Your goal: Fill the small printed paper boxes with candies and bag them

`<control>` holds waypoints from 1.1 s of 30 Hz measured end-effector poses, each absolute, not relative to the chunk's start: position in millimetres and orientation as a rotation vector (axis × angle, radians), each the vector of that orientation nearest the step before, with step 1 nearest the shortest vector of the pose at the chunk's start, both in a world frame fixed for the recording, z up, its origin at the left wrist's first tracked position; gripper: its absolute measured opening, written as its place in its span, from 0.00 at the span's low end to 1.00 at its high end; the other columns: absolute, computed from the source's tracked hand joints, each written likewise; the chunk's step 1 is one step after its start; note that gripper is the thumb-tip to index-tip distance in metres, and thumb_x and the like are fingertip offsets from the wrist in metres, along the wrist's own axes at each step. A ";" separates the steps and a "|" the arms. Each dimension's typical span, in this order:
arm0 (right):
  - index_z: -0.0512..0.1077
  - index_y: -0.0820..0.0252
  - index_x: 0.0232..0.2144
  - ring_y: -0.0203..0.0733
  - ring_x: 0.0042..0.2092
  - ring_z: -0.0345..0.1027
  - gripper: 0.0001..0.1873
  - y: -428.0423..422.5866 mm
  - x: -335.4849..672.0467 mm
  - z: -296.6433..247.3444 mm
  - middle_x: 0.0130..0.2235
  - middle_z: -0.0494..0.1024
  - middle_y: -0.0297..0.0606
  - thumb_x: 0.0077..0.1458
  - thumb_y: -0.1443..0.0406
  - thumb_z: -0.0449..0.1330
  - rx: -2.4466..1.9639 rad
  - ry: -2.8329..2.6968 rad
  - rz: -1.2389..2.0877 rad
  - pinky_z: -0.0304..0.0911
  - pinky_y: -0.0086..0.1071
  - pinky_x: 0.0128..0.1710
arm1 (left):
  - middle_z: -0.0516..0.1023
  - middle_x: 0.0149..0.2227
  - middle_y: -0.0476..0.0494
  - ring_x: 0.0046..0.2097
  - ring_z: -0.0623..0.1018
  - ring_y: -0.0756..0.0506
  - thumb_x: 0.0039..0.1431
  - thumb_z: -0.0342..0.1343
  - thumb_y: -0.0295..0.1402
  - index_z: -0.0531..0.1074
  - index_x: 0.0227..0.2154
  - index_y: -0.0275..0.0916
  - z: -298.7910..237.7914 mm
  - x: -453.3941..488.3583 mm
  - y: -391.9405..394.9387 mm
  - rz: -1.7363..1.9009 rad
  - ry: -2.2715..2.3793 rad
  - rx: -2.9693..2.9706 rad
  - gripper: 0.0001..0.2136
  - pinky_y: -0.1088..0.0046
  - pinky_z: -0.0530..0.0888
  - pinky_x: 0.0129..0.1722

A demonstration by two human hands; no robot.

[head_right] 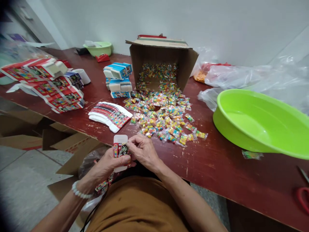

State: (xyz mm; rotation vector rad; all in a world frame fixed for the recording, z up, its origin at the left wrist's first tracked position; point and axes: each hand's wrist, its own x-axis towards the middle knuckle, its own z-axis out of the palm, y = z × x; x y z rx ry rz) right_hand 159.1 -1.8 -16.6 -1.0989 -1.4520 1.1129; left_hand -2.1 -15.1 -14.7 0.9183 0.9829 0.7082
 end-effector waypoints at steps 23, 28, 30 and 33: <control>0.71 0.57 0.44 0.34 0.30 0.63 0.14 -16.6 146.4 -30.6 0.31 0.71 0.32 0.53 0.64 0.60 -1.080 -1.256 1.156 0.61 0.28 0.31 | 0.79 0.38 0.47 0.35 0.77 0.50 0.49 0.66 0.33 0.70 0.48 0.40 -21.4 -2.0 -24.1 1.167 1.124 1.059 0.22 0.78 0.75 0.35; 0.72 0.60 0.26 0.33 0.29 0.61 0.13 -6.5 156.6 -30.5 0.27 0.70 0.32 0.53 0.56 0.62 -1.106 -1.214 1.359 0.59 0.27 0.28 | 0.77 0.30 0.51 0.30 0.75 0.51 0.53 0.64 0.37 0.73 0.39 0.40 -24.3 -7.4 -17.1 1.044 1.063 1.003 0.12 0.79 0.72 0.30; 0.71 0.61 0.23 0.32 0.27 0.61 0.15 -1.0 159.0 -29.1 0.25 0.70 0.31 0.48 0.55 0.65 -1.110 -1.143 1.460 0.58 0.27 0.27 | 0.77 0.30 0.51 0.29 0.74 0.52 0.54 0.63 0.38 0.73 0.38 0.39 -25.0 -7.0 -15.4 1.030 1.075 1.013 0.12 0.79 0.71 0.28; 0.72 0.59 0.33 0.31 0.26 0.62 0.18 3.8 159.4 -27.6 0.26 0.71 0.28 0.40 0.58 0.71 -1.080 -1.012 1.536 0.59 0.26 0.27 | 0.77 0.31 0.50 0.29 0.74 0.52 0.55 0.62 0.40 0.72 0.37 0.39 -26.8 -5.7 -14.3 1.031 1.105 1.047 0.12 0.79 0.71 0.29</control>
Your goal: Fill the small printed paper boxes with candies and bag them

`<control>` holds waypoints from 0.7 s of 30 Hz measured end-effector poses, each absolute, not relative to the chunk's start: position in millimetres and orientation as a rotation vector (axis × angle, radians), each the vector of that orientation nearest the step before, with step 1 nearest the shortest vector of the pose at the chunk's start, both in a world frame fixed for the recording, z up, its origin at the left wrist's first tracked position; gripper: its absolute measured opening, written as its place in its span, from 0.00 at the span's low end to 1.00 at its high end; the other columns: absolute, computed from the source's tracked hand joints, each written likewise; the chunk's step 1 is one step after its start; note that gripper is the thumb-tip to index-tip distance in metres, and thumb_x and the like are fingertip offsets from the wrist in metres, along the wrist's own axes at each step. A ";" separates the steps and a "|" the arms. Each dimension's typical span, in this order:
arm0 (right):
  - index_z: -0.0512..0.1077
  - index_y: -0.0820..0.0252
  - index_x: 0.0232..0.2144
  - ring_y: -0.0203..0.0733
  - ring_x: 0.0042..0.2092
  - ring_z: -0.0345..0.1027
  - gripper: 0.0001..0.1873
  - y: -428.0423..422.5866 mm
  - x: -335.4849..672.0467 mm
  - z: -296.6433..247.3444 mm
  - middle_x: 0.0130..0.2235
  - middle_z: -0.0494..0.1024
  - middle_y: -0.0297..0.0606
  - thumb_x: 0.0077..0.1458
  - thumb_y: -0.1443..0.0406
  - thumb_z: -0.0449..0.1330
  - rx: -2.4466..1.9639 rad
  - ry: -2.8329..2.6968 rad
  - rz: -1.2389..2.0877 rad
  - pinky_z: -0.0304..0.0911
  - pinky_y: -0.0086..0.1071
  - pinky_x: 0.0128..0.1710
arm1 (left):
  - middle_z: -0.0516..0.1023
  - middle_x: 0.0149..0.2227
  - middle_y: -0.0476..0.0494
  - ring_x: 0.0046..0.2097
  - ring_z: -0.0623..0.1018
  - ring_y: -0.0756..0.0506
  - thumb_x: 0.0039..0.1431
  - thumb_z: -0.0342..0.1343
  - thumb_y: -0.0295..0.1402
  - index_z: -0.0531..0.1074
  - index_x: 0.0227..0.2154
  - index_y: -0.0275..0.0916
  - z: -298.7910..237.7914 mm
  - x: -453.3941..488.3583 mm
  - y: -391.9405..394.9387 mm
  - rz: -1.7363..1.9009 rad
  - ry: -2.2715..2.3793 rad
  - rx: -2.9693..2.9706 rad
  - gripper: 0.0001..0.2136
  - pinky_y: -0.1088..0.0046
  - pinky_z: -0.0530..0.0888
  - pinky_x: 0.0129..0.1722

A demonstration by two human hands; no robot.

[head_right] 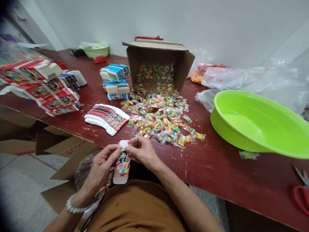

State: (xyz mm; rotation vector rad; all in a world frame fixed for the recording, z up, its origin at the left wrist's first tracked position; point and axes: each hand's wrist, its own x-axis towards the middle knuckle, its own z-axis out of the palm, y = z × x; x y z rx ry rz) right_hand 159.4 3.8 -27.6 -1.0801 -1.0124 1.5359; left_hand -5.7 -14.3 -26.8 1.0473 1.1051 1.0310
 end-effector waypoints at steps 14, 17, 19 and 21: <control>0.76 0.58 0.30 0.37 0.33 0.72 0.09 -8.3 162.8 -25.6 0.36 0.79 0.38 0.58 0.59 0.61 -0.997 -1.563 1.140 0.66 0.31 0.34 | 0.78 0.29 0.46 0.20 0.76 0.47 0.61 0.49 0.52 0.66 0.51 0.40 -20.2 3.7 -22.5 0.751 0.954 0.608 0.24 0.72 0.72 0.17; 0.73 0.59 0.28 0.35 0.30 0.72 0.09 -6.9 162.3 -20.7 0.38 0.81 0.38 0.57 0.61 0.61 -1.036 -1.540 1.169 0.67 0.29 0.31 | 0.78 0.27 0.46 0.19 0.76 0.48 0.61 0.49 0.53 0.68 0.50 0.40 -19.3 7.2 -19.4 0.757 0.982 0.597 0.24 0.75 0.70 0.16; 0.73 0.60 0.31 0.31 0.23 0.69 0.07 -2.9 161.9 -18.2 0.34 0.81 0.36 0.55 0.61 0.62 -1.072 -1.473 1.267 0.64 0.26 0.24 | 0.78 0.26 0.46 0.18 0.75 0.48 0.60 0.48 0.54 0.70 0.47 0.37 -17.9 10.6 -18.1 0.751 1.016 0.611 0.25 0.75 0.70 0.16; 0.73 0.61 0.33 0.31 0.21 0.68 0.07 2.0 161.6 -15.4 0.29 0.79 0.34 0.54 0.62 0.62 -1.085 -1.410 1.406 0.62 0.25 0.20 | 0.78 0.25 0.46 0.17 0.75 0.48 0.59 0.47 0.56 0.71 0.43 0.36 -16.7 13.3 -17.4 0.767 1.047 0.647 0.27 0.75 0.70 0.16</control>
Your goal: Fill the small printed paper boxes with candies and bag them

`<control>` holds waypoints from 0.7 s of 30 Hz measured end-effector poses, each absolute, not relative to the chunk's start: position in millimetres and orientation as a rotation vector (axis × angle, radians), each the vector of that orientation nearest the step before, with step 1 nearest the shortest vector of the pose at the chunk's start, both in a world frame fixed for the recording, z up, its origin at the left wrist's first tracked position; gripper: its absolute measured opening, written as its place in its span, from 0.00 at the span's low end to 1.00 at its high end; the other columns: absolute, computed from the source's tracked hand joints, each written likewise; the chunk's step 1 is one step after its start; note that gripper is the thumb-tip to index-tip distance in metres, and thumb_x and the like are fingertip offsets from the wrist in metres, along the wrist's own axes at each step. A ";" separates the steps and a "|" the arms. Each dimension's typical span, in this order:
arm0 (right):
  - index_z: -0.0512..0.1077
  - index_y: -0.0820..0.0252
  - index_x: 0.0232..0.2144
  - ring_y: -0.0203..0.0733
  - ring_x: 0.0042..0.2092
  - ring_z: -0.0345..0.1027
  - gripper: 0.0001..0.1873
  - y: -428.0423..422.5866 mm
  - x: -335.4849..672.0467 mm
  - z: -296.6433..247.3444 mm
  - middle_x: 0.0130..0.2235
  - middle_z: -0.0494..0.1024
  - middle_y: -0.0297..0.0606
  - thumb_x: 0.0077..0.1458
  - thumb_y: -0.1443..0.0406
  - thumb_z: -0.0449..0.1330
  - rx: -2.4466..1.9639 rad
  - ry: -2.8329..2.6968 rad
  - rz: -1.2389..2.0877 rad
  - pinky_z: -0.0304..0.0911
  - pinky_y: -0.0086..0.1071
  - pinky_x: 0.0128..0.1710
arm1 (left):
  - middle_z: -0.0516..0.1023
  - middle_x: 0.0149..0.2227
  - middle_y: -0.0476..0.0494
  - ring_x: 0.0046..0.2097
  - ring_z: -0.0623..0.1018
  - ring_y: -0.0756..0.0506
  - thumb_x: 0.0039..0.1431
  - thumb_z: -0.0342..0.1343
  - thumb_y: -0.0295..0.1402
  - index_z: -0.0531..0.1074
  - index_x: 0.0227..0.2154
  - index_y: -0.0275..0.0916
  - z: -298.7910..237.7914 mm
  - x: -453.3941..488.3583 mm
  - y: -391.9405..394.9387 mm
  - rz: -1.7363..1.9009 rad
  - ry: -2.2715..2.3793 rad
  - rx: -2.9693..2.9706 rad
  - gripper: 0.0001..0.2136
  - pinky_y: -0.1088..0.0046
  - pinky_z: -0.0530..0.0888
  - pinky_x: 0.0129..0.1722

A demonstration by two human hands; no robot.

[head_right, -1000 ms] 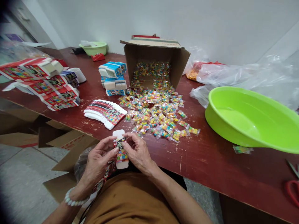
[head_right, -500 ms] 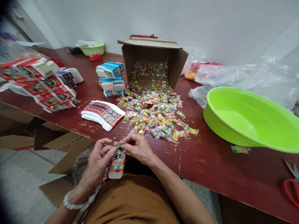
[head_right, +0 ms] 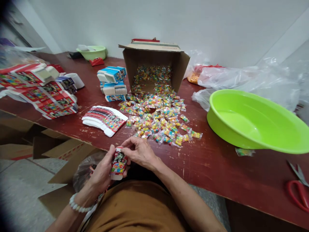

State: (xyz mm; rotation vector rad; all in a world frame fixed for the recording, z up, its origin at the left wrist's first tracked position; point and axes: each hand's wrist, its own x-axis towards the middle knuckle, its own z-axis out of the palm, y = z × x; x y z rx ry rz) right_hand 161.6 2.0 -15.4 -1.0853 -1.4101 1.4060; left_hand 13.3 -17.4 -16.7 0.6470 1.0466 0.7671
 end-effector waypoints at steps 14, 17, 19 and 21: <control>0.74 0.58 0.32 0.39 0.41 0.72 0.07 -11.2 159.0 -21.8 0.41 0.79 0.40 0.58 0.69 0.56 -0.984 -1.746 0.971 0.66 0.35 0.45 | 0.78 0.24 0.47 0.17 0.74 0.49 0.57 0.52 0.55 0.70 0.50 0.37 -31.3 10.4 -21.5 0.784 1.047 0.673 0.28 0.76 0.69 0.15; 0.74 0.58 0.36 0.40 0.44 0.70 0.09 -16.3 159.8 -27.6 0.41 0.79 0.40 0.57 0.72 0.56 -1.011 -1.857 0.833 0.64 0.36 0.47 | 0.79 0.25 0.47 0.17 0.74 0.50 0.57 0.53 0.55 0.70 0.52 0.39 -35.7 11.6 -28.8 0.794 1.042 0.620 0.28 0.76 0.69 0.16; 0.75 0.57 0.36 0.38 0.41 0.70 0.08 -13.0 165.9 -31.4 0.39 0.78 0.38 0.58 0.71 0.56 -1.005 -1.866 0.899 0.65 0.33 0.44 | 0.80 0.29 0.47 0.20 0.75 0.50 0.57 0.55 0.52 0.68 0.54 0.42 -35.2 10.8 -35.1 0.812 1.002 0.584 0.26 0.76 0.71 0.19; 0.75 0.56 0.37 0.37 0.40 0.70 0.07 -4.7 175.8 -36.6 0.38 0.77 0.36 0.60 0.69 0.57 -1.074 -1.825 0.876 0.65 0.32 0.43 | 0.81 0.31 0.47 0.24 0.78 0.47 0.57 0.57 0.49 0.68 0.53 0.45 -33.1 8.7 -42.6 0.812 0.961 0.539 0.24 0.73 0.75 0.25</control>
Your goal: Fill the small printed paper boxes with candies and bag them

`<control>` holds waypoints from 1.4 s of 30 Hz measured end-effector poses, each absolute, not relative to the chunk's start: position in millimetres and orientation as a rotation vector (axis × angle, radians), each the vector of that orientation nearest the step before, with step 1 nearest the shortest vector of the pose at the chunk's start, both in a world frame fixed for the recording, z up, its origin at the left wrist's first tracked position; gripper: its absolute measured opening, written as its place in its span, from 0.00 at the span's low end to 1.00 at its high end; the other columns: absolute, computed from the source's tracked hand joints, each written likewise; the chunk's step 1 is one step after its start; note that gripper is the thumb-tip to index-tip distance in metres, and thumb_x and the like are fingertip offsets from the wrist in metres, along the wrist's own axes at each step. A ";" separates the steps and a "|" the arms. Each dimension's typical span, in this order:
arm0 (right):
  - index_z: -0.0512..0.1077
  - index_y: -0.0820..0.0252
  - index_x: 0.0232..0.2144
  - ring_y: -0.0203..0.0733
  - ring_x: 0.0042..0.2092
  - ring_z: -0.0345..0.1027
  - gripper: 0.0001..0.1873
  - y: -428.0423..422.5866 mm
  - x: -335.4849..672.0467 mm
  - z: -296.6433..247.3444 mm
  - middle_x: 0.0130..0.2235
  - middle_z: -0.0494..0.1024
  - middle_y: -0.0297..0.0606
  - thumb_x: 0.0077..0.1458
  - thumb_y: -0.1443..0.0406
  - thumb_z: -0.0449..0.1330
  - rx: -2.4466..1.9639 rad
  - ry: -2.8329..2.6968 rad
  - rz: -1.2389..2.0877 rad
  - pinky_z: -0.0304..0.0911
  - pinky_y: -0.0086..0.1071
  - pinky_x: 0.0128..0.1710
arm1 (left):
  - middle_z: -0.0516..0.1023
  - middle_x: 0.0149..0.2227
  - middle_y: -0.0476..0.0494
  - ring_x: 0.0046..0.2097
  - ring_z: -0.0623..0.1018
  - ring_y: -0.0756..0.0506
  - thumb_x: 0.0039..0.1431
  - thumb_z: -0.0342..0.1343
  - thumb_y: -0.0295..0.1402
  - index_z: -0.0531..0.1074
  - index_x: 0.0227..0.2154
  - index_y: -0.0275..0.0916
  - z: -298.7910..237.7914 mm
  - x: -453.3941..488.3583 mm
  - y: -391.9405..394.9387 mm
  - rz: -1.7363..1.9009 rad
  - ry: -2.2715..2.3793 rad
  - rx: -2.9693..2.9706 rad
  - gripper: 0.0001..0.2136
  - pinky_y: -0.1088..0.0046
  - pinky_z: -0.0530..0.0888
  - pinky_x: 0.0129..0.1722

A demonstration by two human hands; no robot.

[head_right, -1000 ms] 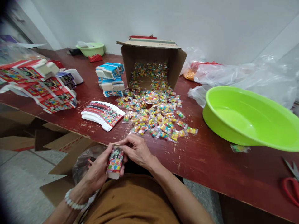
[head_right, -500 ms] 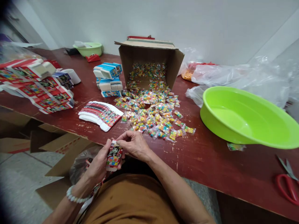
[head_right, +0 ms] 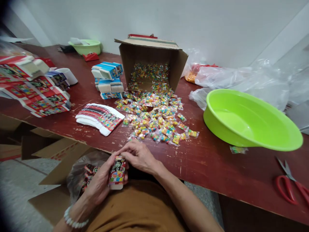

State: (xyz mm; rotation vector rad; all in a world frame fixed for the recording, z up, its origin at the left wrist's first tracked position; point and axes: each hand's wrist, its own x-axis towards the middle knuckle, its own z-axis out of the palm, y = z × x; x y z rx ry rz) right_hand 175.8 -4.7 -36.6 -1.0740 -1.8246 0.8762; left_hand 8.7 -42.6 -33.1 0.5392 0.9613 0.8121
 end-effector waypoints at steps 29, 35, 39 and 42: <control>0.71 0.58 0.47 0.39 0.40 0.71 0.15 -8.2 182.6 -43.2 0.41 0.77 0.37 0.56 0.68 0.60 -1.105 -1.675 0.990 0.66 0.32 0.41 | 0.74 0.34 0.47 0.32 0.73 0.48 0.52 0.57 0.30 0.68 0.47 0.42 -21.6 -40.5 -32.2 0.577 0.985 1.054 0.18 0.76 0.71 0.29; 0.72 0.58 0.42 0.37 0.37 0.70 0.12 -14.2 182.4 -17.3 0.37 0.77 0.36 0.56 0.73 0.57 -0.896 -2.061 0.989 0.65 0.31 0.38 | 0.74 0.32 0.49 0.29 0.72 0.49 0.50 0.54 0.26 0.66 0.48 0.41 -20.9 -16.4 -32.2 0.491 1.001 1.260 0.20 0.78 0.69 0.25; 0.69 0.56 0.47 0.37 0.38 0.71 0.15 -12.0 178.7 -14.5 0.39 0.76 0.36 0.56 0.70 0.58 -0.847 -1.804 1.130 0.66 0.32 0.40 | 0.75 0.30 0.51 0.23 0.72 0.51 0.49 0.56 0.27 0.63 0.47 0.41 -22.7 -9.3 -27.7 0.516 0.989 1.192 0.20 0.76 0.68 0.23; 0.69 0.57 0.45 0.37 0.41 0.70 0.12 -8.5 180.8 -17.9 0.40 0.76 0.37 0.57 0.66 0.59 -0.962 -1.439 1.212 0.65 0.33 0.44 | 0.77 0.31 0.48 0.24 0.75 0.49 0.57 0.54 0.38 0.63 0.46 0.41 -23.0 -8.7 -26.9 0.604 0.933 1.026 0.15 0.76 0.69 0.24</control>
